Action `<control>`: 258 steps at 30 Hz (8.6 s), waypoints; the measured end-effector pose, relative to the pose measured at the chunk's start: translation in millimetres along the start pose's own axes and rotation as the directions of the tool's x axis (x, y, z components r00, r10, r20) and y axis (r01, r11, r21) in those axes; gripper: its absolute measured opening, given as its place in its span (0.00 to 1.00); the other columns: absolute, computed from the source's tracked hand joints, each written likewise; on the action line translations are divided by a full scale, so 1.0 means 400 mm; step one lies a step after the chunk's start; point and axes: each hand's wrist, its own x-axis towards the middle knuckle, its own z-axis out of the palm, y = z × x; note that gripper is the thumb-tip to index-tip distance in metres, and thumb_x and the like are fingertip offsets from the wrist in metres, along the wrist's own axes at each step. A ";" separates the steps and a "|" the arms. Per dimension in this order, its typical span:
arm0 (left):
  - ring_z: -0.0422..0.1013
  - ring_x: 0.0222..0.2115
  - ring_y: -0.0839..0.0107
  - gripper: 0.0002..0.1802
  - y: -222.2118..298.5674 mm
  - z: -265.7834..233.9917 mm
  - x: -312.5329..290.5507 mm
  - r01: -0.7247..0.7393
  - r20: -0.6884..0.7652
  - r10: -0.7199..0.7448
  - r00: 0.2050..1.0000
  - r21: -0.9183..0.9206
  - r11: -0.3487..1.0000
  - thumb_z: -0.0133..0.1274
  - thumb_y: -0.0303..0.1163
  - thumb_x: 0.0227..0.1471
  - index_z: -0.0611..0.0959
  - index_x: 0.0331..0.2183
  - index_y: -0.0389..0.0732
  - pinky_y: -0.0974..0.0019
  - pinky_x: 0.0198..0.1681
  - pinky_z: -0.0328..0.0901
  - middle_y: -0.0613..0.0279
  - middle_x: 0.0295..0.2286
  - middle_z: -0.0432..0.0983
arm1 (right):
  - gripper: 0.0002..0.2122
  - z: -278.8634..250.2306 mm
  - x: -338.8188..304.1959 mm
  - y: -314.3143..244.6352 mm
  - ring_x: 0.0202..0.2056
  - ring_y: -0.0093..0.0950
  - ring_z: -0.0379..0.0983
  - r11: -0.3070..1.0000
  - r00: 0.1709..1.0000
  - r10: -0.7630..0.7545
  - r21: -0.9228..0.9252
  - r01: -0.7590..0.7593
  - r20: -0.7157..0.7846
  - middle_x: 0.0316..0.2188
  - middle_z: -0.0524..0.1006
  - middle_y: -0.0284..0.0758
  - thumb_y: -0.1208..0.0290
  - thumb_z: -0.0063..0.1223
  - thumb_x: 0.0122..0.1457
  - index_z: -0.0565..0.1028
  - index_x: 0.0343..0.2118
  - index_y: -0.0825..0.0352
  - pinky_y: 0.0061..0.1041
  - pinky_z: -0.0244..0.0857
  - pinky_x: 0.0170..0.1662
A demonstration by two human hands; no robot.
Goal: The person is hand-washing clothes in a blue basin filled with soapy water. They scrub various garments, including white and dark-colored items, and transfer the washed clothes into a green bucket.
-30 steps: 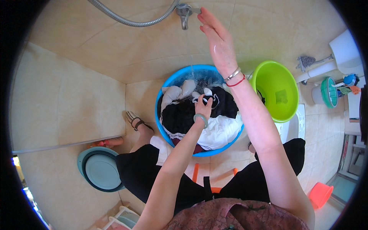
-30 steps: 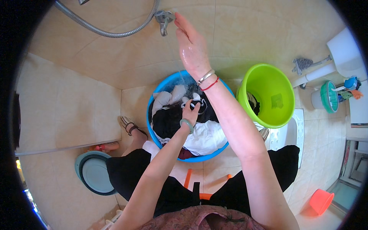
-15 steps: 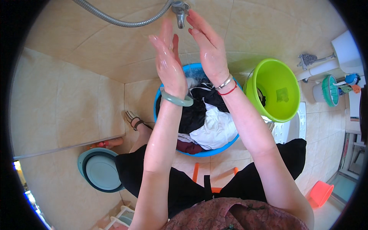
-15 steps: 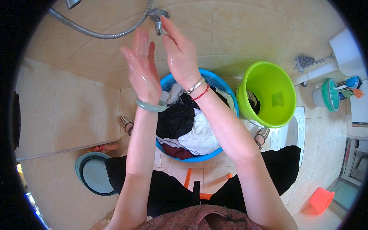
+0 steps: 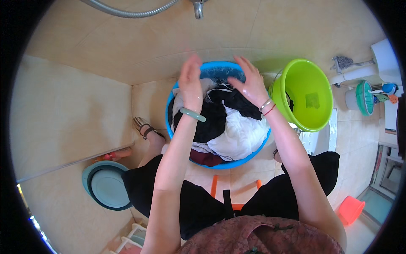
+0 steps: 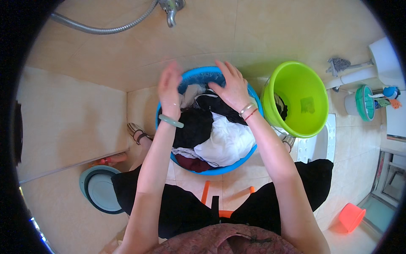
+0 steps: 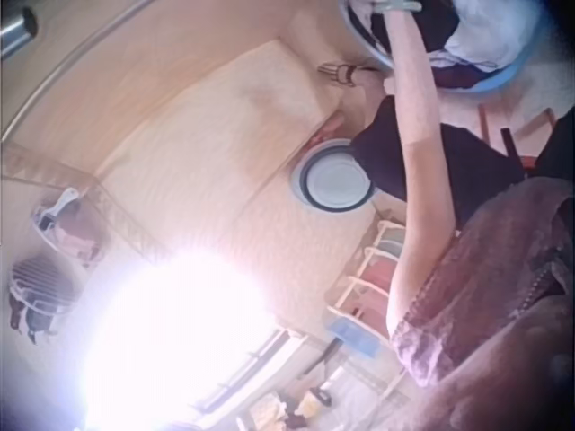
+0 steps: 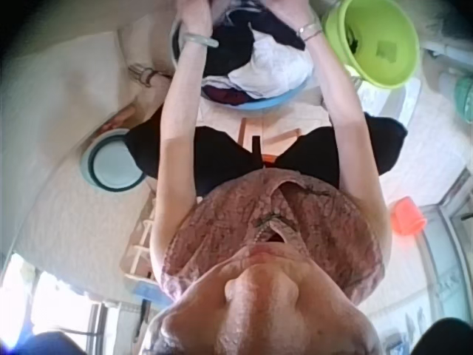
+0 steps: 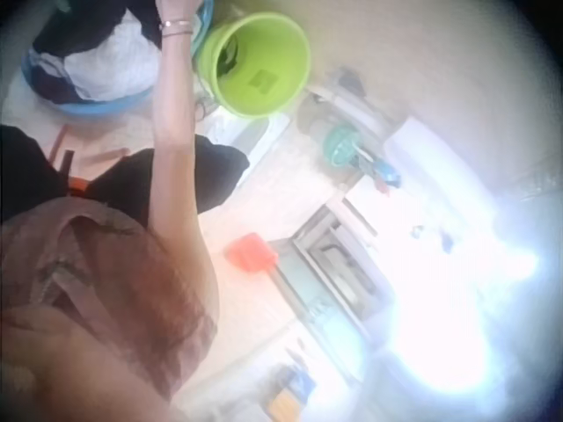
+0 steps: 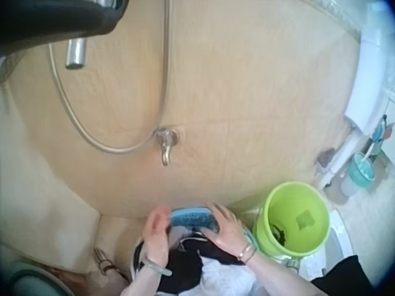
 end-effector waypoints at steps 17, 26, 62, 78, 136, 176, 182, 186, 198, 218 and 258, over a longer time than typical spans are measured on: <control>0.69 0.47 0.50 0.31 -0.461 -0.030 -0.050 -0.113 0.132 -0.358 0.924 0.991 0.073 0.48 0.52 0.53 0.67 0.53 0.45 0.47 0.50 0.61 0.48 0.46 0.72 | 0.17 0.352 0.002 0.225 0.46 0.37 0.73 0.870 0.766 0.253 -0.486 0.087 0.591 0.42 0.75 0.43 0.59 0.55 0.53 0.72 0.46 0.55 0.36 0.71 0.40; 0.69 0.45 0.53 0.17 -0.479 -0.025 -0.073 -0.154 0.254 -0.376 0.891 0.948 0.278 0.39 0.40 0.59 0.75 0.46 0.49 0.47 0.50 0.57 0.52 0.39 0.76 | 0.12 0.567 0.033 0.369 0.48 0.34 0.74 0.742 0.626 0.570 -0.661 -0.112 0.532 0.45 0.78 0.38 0.64 0.49 0.57 0.80 0.39 0.61 0.35 0.68 0.48; 0.68 0.28 0.76 0.19 -0.296 0.117 -0.157 0.662 0.682 -0.260 0.684 -0.730 -0.172 0.51 0.55 0.55 0.74 0.30 0.50 0.67 0.32 0.65 0.71 0.24 0.68 | 0.18 0.125 -0.199 -0.189 0.43 0.39 0.66 0.995 0.932 0.045 0.103 -0.008 -0.361 0.40 0.69 0.37 0.65 0.71 0.36 0.77 0.33 0.59 0.33 0.65 0.41; 0.72 0.44 0.66 0.24 -0.319 0.033 -0.150 0.577 -0.046 -0.736 0.675 -0.589 0.566 0.52 0.44 0.56 0.76 0.48 0.36 0.65 0.48 0.67 0.59 0.45 0.74 | 0.14 0.205 -0.067 0.246 0.38 0.46 0.70 0.925 0.923 0.358 0.186 -0.331 -0.143 0.36 0.73 0.46 0.66 0.60 0.48 0.75 0.36 0.68 0.38 0.65 0.42; 0.68 0.28 0.79 0.13 -0.270 0.061 -0.125 0.532 -0.158 -0.613 0.774 -0.363 0.765 0.48 0.39 0.57 0.80 0.29 0.40 0.69 0.30 0.64 0.70 0.27 0.73 | 0.07 0.220 -0.100 0.006 0.25 0.42 0.72 0.950 0.947 0.109 0.311 -0.010 -0.301 0.21 0.73 0.40 0.70 0.54 0.49 0.73 0.19 0.66 0.38 0.67 0.27; 0.70 0.46 0.52 0.20 -0.488 -0.058 -0.075 -0.190 0.332 -0.267 0.905 0.876 0.443 0.40 0.36 0.60 0.78 0.43 0.32 0.60 0.52 0.63 0.44 0.46 0.73 | 0.20 0.419 0.011 0.298 0.49 0.44 0.69 0.955 0.809 0.294 -0.133 -0.264 0.509 0.50 0.70 0.45 0.65 0.53 0.55 0.71 0.52 0.58 0.38 0.65 0.51; 0.66 0.49 0.64 0.26 -0.447 0.006 -0.114 0.447 -0.106 -0.478 0.872 -0.224 0.866 0.52 0.39 0.57 0.69 0.53 0.37 0.60 0.55 0.61 0.58 0.49 0.68 | 0.14 0.276 -0.036 0.260 0.47 0.40 0.68 0.961 0.999 -0.031 0.274 0.032 -0.006 0.46 0.70 0.41 0.74 0.63 0.46 0.77 0.38 0.66 0.34 0.65 0.50; 0.60 0.53 0.59 0.39 -0.328 0.035 -0.129 0.627 0.067 -0.740 0.669 -0.585 0.514 0.53 0.55 0.53 0.61 0.58 0.46 0.51 0.53 0.62 0.56 0.52 0.63 | 0.13 0.119 -0.038 0.085 0.44 0.35 0.69 0.883 0.988 -0.106 0.446 0.147 -0.116 0.45 0.70 0.39 0.79 0.63 0.43 0.76 0.35 0.70 0.28 0.64 0.47; 0.74 0.41 0.62 0.17 -0.326 -0.021 -0.146 0.660 0.484 -0.462 0.743 -0.642 0.389 0.42 0.37 0.59 0.75 0.44 0.37 0.56 0.44 0.70 0.54 0.40 0.76 | 0.09 -0.040 -0.193 -0.101 0.40 0.29 0.68 0.811 0.976 -0.145 0.546 0.211 -0.162 0.39 0.69 0.37 0.76 0.63 0.45 0.72 0.28 0.67 0.27 0.64 0.44; 0.61 0.54 0.53 0.26 -0.198 0.029 -0.275 0.796 0.539 -0.657 0.527 -0.584 0.160 0.37 0.63 0.56 0.73 0.48 0.58 0.19 0.48 0.46 0.68 0.50 0.69 | 0.15 0.042 -0.185 0.046 0.36 0.18 0.68 0.399 0.899 0.438 0.897 -0.189 -0.005 0.35 0.72 0.28 0.78 0.59 0.52 0.73 0.44 0.65 0.18 0.63 0.42; 0.73 0.37 0.54 0.09 0.073 0.098 -0.260 -0.840 0.590 0.598 0.543 0.384 0.383 0.59 0.26 0.26 0.76 0.18 0.44 0.59 0.38 0.68 0.60 0.25 0.73 | 0.11 0.066 -0.236 -0.051 0.42 0.21 0.71 0.235 0.954 -0.084 0.936 -0.261 0.288 0.39 0.73 0.32 0.75 0.38 0.61 0.69 0.45 0.63 0.22 0.69 0.45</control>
